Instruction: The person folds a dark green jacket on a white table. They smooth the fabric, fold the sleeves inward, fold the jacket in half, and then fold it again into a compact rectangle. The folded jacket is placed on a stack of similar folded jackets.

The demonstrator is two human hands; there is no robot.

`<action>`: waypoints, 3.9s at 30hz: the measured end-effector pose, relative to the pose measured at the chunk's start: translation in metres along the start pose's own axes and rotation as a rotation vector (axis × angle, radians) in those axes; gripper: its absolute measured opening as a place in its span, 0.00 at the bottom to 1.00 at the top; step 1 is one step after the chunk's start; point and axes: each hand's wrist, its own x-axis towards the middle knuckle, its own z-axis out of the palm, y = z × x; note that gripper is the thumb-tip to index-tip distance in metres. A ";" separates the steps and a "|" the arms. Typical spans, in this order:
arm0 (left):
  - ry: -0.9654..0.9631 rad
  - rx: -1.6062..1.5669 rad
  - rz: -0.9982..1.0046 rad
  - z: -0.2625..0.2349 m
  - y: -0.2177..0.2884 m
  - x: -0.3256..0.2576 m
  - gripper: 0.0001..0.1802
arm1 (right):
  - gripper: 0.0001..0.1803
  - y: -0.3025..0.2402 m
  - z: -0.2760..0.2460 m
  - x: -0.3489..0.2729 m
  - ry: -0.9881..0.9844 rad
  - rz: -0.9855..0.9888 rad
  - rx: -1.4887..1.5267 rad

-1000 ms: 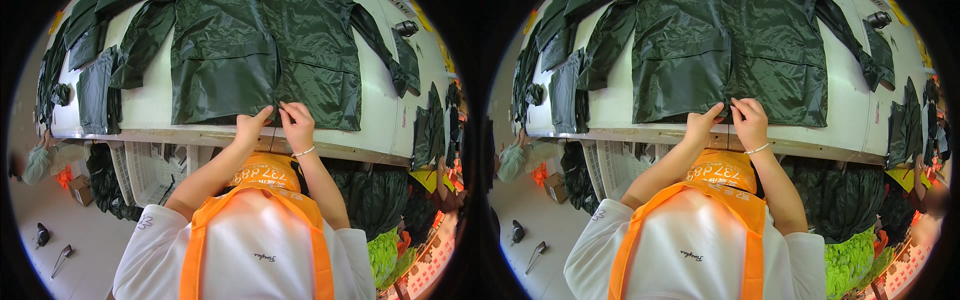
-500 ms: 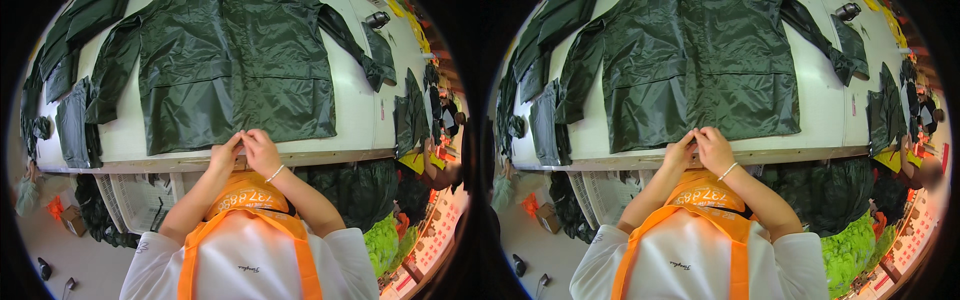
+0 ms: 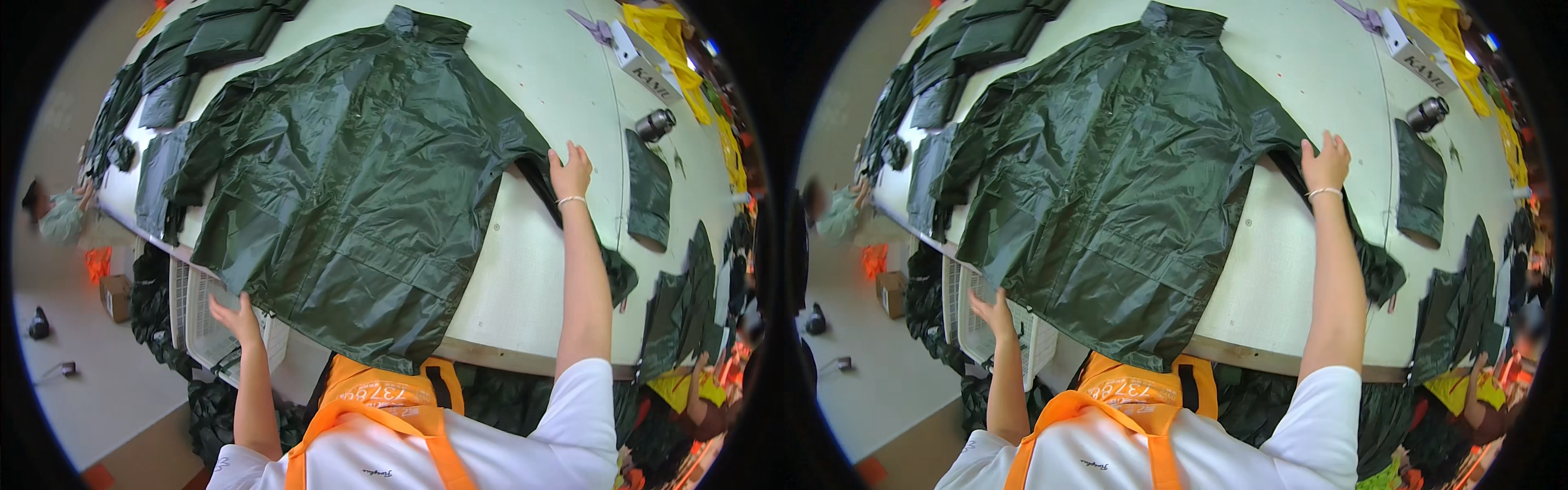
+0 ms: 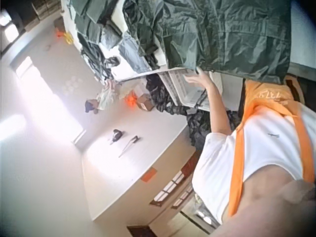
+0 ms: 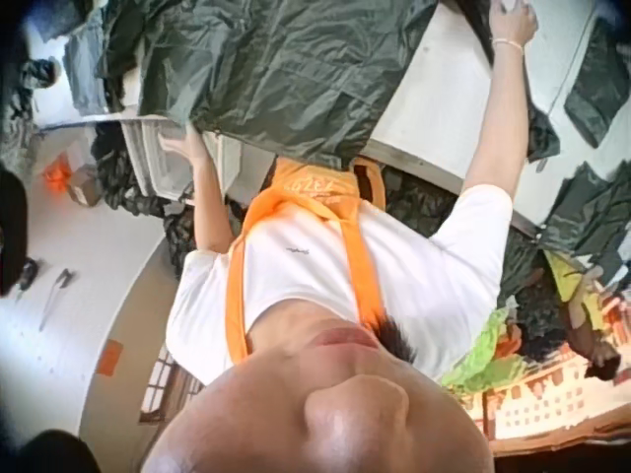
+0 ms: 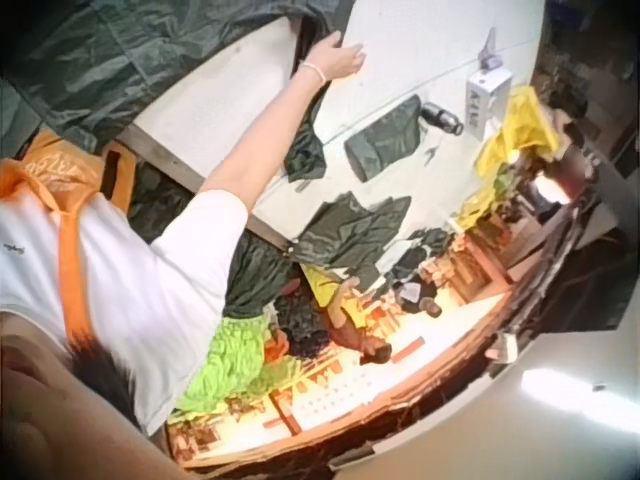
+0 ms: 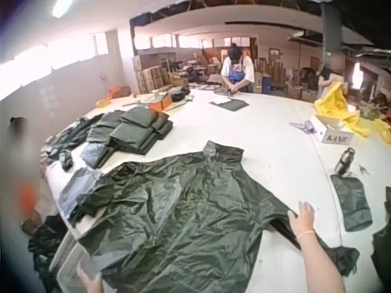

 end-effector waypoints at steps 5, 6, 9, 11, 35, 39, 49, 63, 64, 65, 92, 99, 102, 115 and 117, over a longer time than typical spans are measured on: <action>-0.525 -0.716 0.251 0.012 0.196 -0.040 0.38 | 0.43 0.011 0.054 -0.020 -0.568 0.176 0.424; -0.748 -0.730 0.200 0.020 0.225 -0.049 0.38 | 0.38 -0.045 0.031 -0.047 -0.595 -0.019 0.519; -0.963 -0.320 0.449 0.049 0.296 -0.082 0.52 | 0.23 -0.162 -0.030 -0.139 -0.734 -0.057 0.758; -1.043 0.048 0.508 0.049 0.336 -0.103 0.46 | 0.24 -0.180 -0.044 -0.197 -0.736 -0.251 0.962; -1.502 -1.203 1.790 -0.263 0.176 0.003 0.16 | 0.26 -0.040 -0.167 -0.487 -0.167 0.862 0.820; -1.237 -1.022 1.699 -0.261 0.165 0.015 0.23 | 0.27 -0.028 -0.324 -0.515 -0.054 0.873 0.603; -0.982 -0.800 1.155 -0.215 0.083 0.031 0.26 | 0.30 -0.112 -0.469 -0.287 0.142 0.319 0.395; -0.552 -0.263 0.459 -0.055 0.028 0.024 0.40 | 0.38 -0.278 0.024 -0.086 -0.581 -0.477 0.387; -0.614 -0.295 0.518 -0.038 0.040 0.025 0.40 | 0.38 -0.252 0.027 -0.109 -0.486 -0.424 0.134; -0.623 -0.260 0.620 -0.020 0.054 0.026 0.39 | 0.36 -0.226 0.025 -0.123 -0.405 -0.347 -0.066; -0.614 0.003 0.596 0.214 0.022 0.247 0.43 | 0.33 -0.137 0.057 -0.170 -0.301 -0.131 -0.209; -0.403 -0.055 0.158 0.115 -0.005 0.201 0.30 | 0.35 -0.221 0.021 -0.226 -0.388 -0.174 -0.173; -0.792 0.150 0.058 0.065 -0.022 0.161 0.22 | 0.35 -0.249 0.036 -0.276 -0.440 -0.132 -0.167; -0.631 -0.327 -0.197 0.018 -0.101 0.151 0.17 | 0.34 -0.243 0.042 -0.288 -0.388 -0.105 -0.253; -0.541 -0.370 -0.032 0.036 -0.095 0.103 0.17 | 0.34 -0.247 0.042 -0.287 -0.391 -0.100 -0.247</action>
